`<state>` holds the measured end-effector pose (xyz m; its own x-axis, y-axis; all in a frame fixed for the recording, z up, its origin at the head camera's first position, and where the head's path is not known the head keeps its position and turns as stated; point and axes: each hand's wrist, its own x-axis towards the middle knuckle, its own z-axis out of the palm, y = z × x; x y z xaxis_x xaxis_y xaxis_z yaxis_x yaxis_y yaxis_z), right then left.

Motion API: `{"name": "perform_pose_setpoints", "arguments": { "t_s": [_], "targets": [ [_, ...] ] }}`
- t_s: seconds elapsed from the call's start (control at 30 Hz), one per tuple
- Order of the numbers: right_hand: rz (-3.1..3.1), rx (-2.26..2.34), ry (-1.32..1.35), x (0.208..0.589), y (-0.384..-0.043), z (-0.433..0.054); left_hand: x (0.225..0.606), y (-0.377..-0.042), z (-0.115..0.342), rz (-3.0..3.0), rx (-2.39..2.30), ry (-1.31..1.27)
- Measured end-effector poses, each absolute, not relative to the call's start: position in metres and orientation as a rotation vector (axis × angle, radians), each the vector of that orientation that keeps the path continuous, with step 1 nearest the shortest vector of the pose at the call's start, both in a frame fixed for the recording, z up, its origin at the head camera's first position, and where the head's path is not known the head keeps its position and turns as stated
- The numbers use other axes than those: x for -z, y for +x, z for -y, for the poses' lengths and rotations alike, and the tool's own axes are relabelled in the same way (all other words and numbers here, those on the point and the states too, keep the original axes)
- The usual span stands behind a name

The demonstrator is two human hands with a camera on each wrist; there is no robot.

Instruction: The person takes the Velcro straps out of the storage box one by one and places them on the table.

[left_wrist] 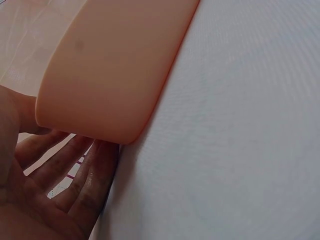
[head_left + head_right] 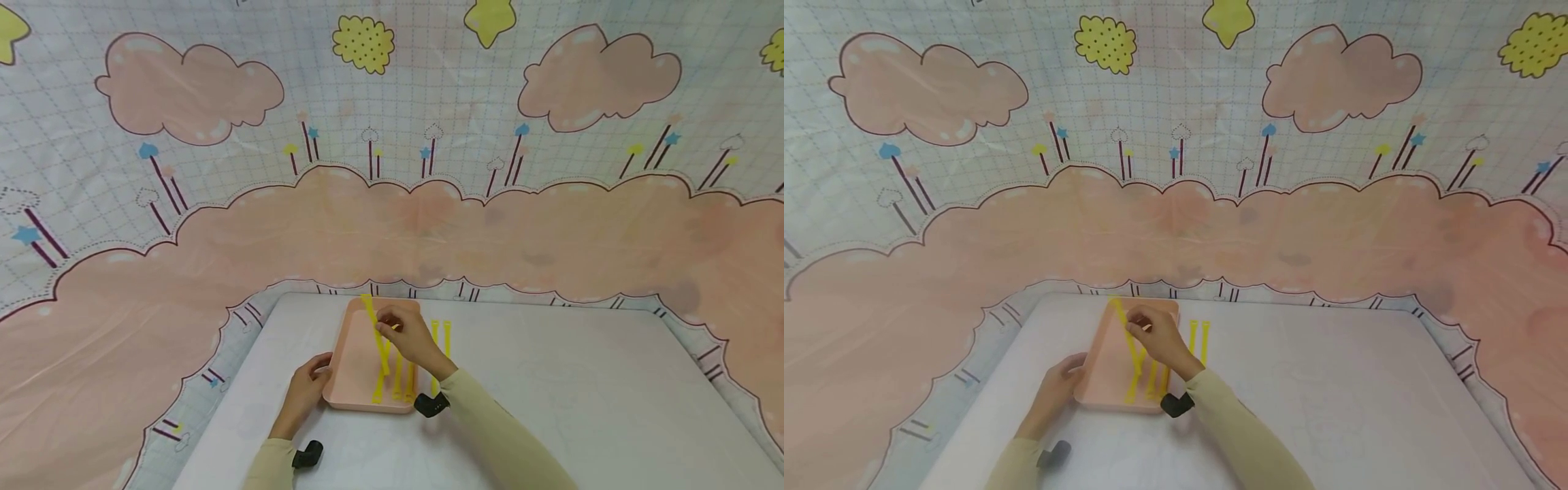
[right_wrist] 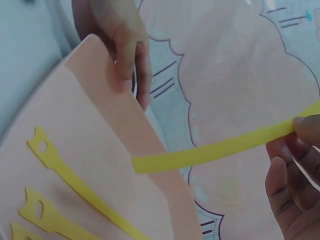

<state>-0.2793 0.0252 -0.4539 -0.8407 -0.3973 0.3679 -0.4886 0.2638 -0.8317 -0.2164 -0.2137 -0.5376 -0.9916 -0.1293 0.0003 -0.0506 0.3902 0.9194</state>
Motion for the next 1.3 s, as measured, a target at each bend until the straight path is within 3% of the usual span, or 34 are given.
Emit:
{"name": "perform_pose_setpoints", "arguments": {
  "t_s": [0.8,1.3],
  "targets": [
    [2.304,-2.151,0.416,0.468,-0.264,-0.063,0.536,-0.216,0.212,2.560,1.691,0.191],
    [2.342,-2.120,0.352,0.475,-0.255,-0.100,0.539,-0.217,0.215,2.576,1.671,0.178]
  ]
}}
